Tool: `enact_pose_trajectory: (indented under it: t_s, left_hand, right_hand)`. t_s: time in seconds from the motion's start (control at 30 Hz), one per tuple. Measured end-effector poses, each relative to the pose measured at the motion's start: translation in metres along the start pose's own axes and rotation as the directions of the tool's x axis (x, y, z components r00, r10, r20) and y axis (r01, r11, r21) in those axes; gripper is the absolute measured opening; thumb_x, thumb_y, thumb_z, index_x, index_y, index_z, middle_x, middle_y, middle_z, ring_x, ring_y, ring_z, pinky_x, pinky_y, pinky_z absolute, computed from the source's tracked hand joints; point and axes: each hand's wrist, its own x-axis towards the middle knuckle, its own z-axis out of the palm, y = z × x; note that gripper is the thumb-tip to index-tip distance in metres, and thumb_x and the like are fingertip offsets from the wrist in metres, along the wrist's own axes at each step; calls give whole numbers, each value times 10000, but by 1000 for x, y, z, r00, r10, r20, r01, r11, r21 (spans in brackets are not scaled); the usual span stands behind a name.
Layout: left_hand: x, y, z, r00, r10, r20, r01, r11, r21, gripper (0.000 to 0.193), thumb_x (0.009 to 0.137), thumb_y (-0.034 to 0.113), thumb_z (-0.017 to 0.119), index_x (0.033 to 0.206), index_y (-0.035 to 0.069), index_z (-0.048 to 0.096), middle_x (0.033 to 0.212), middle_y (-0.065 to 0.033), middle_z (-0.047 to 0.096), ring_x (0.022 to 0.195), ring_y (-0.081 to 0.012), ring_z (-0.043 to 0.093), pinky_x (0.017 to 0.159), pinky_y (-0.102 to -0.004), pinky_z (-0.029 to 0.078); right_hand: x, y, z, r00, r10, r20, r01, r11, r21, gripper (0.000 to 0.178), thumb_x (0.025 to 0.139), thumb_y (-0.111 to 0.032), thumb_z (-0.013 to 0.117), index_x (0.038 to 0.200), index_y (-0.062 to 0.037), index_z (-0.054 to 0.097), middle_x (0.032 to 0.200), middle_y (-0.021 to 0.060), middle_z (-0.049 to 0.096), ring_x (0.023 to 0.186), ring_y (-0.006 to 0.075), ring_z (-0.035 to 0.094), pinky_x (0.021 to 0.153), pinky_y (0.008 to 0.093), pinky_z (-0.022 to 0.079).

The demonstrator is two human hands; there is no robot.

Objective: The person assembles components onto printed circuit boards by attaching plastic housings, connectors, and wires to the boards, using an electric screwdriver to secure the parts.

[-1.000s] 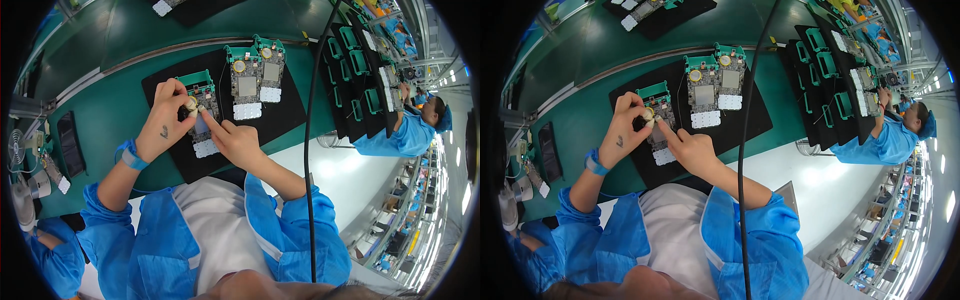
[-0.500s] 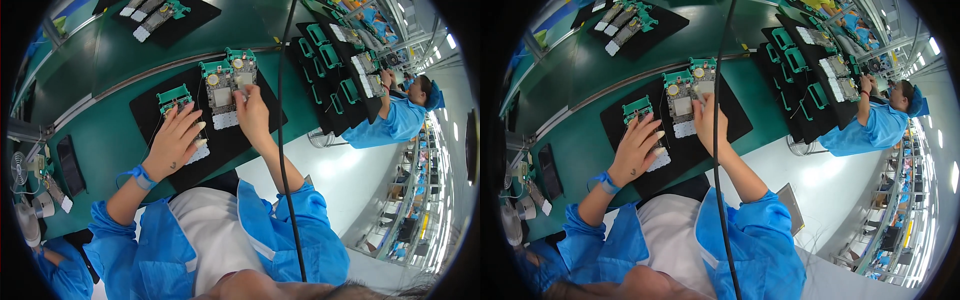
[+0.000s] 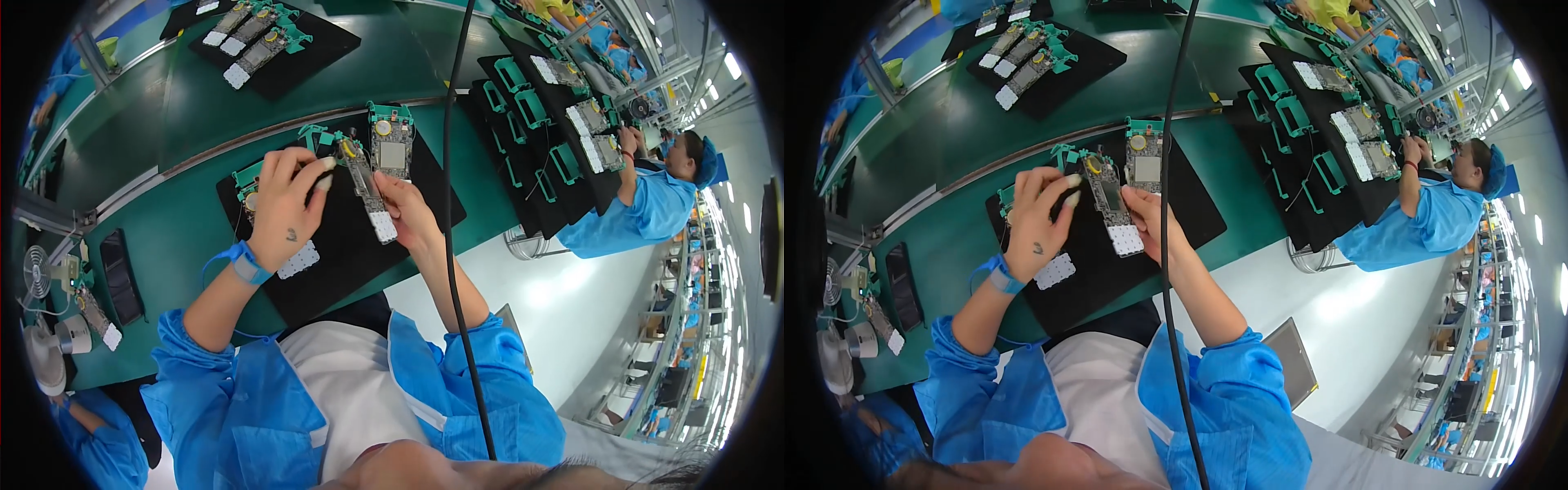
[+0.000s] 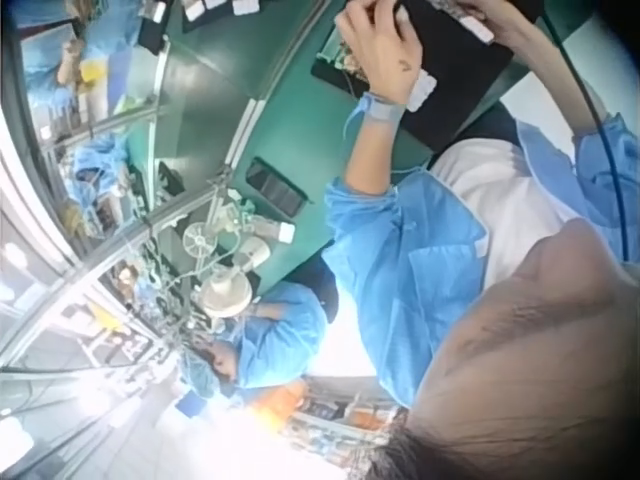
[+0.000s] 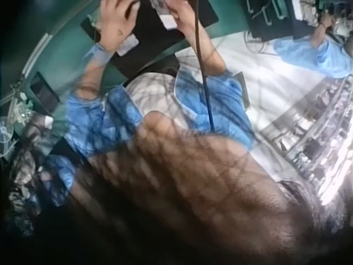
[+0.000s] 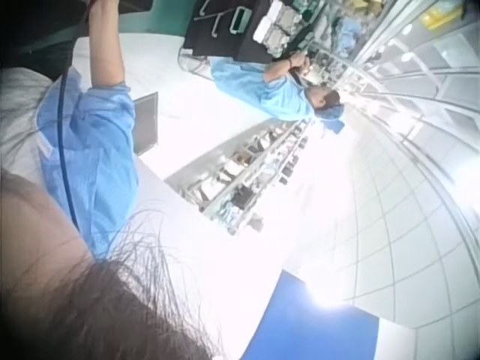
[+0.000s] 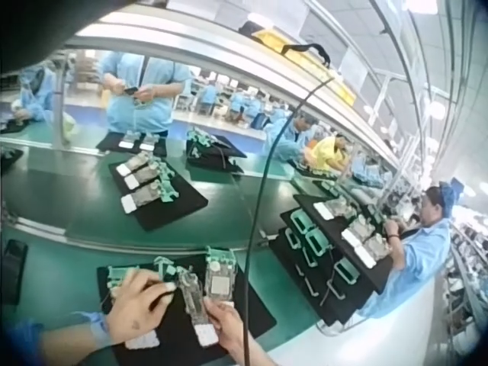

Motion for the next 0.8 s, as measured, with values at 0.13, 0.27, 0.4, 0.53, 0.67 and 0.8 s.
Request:
enact_pose_trajectory:
  t_s: [0.13,0.27,0.4,0.53,0.67,0.8]
  left_hand:
    - [6,5,5,988,155,-28,-151,982,116,406,617,-26,714,1005,45,617,998,-78,528,919,-291,499,785,-395,425]
    - [5,-3,9,952,296,-74,-276,939,207,455,582,3,743,1015,55,615,1011,-69,524,921,-286,505,790,-413,415]
    - [4,0,12,961,253,-115,-226,953,204,408,582,-2,762,960,51,620,993,-78,530,933,-308,491,778,-407,429]
    - [5,-2,13,947,307,-96,-278,931,237,402,575,17,765,952,51,629,994,-66,529,930,-297,494,787,-413,421]
    - [0,-7,12,977,175,-122,-170,984,56,356,581,24,758,915,73,646,982,-57,519,939,-280,484,776,-389,418]
    - [-13,-14,3,997,-72,-1,70,967,-245,220,652,1,742,849,56,660,1014,-47,509,925,-217,453,748,-308,412]
  right_hand:
    - [0,10,-12,981,112,158,-143,969,203,160,984,-187,495,947,-46,560,704,-48,476,463,-8,306,399,160,255]
    - [-3,16,-13,959,147,243,-218,928,301,160,991,-174,471,1007,-27,531,830,-8,510,475,-10,319,393,156,262]
    - [-3,20,-18,945,139,296,-228,929,292,161,992,-173,468,1012,-29,535,835,-12,508,476,-10,320,393,159,251]
    - [-5,24,-16,951,133,279,-218,928,300,173,990,-188,475,1002,-28,538,794,-23,500,476,-7,317,397,159,243]
    - [-10,23,-13,985,96,146,-119,980,161,211,985,-210,493,988,-17,578,753,-44,531,484,-11,300,413,160,230]
    - [-21,21,-6,994,-86,-71,79,993,-90,206,956,-218,558,960,-22,623,678,-65,530,485,-6,316,441,175,234]
